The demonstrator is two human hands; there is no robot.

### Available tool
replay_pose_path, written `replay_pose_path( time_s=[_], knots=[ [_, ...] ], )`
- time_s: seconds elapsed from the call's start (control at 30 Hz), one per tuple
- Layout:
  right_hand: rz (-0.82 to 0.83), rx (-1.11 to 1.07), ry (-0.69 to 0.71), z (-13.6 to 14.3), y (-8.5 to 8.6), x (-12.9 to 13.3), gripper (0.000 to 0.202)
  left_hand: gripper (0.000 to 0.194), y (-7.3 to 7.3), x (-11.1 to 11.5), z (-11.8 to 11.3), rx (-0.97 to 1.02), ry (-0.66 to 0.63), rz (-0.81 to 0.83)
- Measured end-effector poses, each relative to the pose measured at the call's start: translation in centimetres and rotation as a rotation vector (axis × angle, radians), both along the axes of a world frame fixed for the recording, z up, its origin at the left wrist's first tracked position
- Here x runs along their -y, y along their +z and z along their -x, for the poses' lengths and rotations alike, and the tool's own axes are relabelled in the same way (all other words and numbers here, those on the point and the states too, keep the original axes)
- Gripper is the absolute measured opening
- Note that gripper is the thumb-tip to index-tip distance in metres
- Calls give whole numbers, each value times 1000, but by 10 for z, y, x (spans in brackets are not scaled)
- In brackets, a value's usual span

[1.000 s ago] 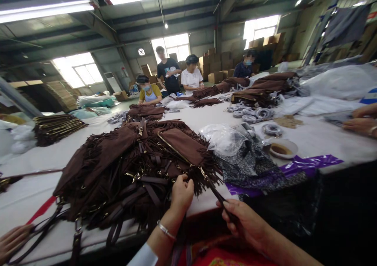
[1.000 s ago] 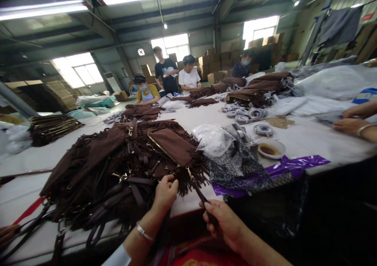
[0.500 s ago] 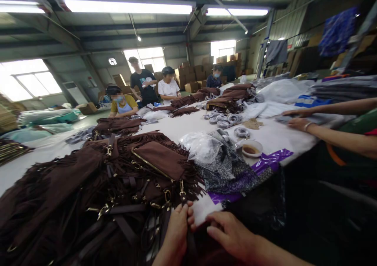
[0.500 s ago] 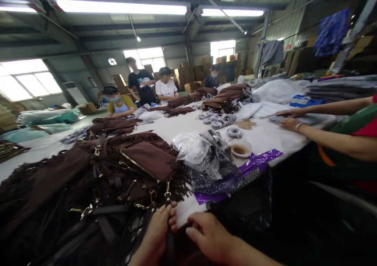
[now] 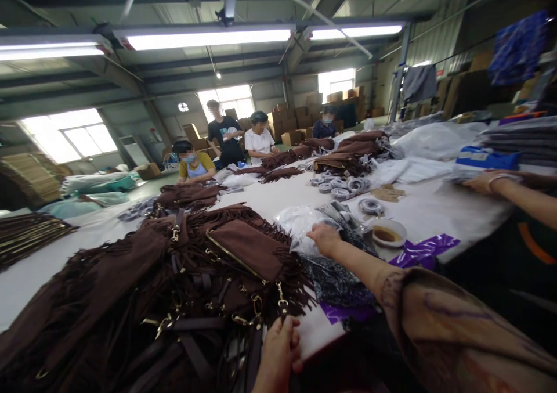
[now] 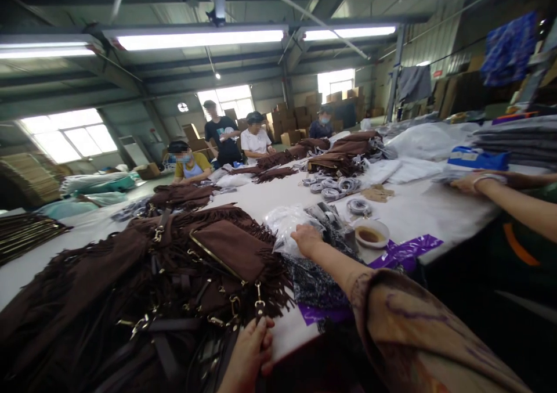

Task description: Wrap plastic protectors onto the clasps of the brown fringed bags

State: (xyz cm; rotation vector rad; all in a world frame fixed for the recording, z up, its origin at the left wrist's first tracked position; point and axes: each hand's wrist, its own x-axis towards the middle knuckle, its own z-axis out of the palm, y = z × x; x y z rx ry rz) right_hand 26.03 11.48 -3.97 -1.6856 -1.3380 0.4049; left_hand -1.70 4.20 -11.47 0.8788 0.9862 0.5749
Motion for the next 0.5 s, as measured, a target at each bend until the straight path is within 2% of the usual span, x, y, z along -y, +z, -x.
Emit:
replay_pose_path(
  time_s=[0.1,0.2,0.3,0.4,0.47,0.5],
  knots=[
    [22,76,9,4,-15,-10,17,65,-4,-3,0,-22,-7,17],
    [40,100,-7,2,-19,-9,21,65,-5,-3,-1,-36,-14,19],
    [35,71,-53,-5,-10,-2,22,62,-2,-2,0,-18,-20,12],
    [37,3,-93,-5,3,16,16,56,6,0,2,30,-35,10],
    [67,-134,-50,8,6,37,22,53,14,1,5,72,-30,38],
    [90,-273,7,19,5,50,25,52,18,2,6,99,-24,57]
  ],
)
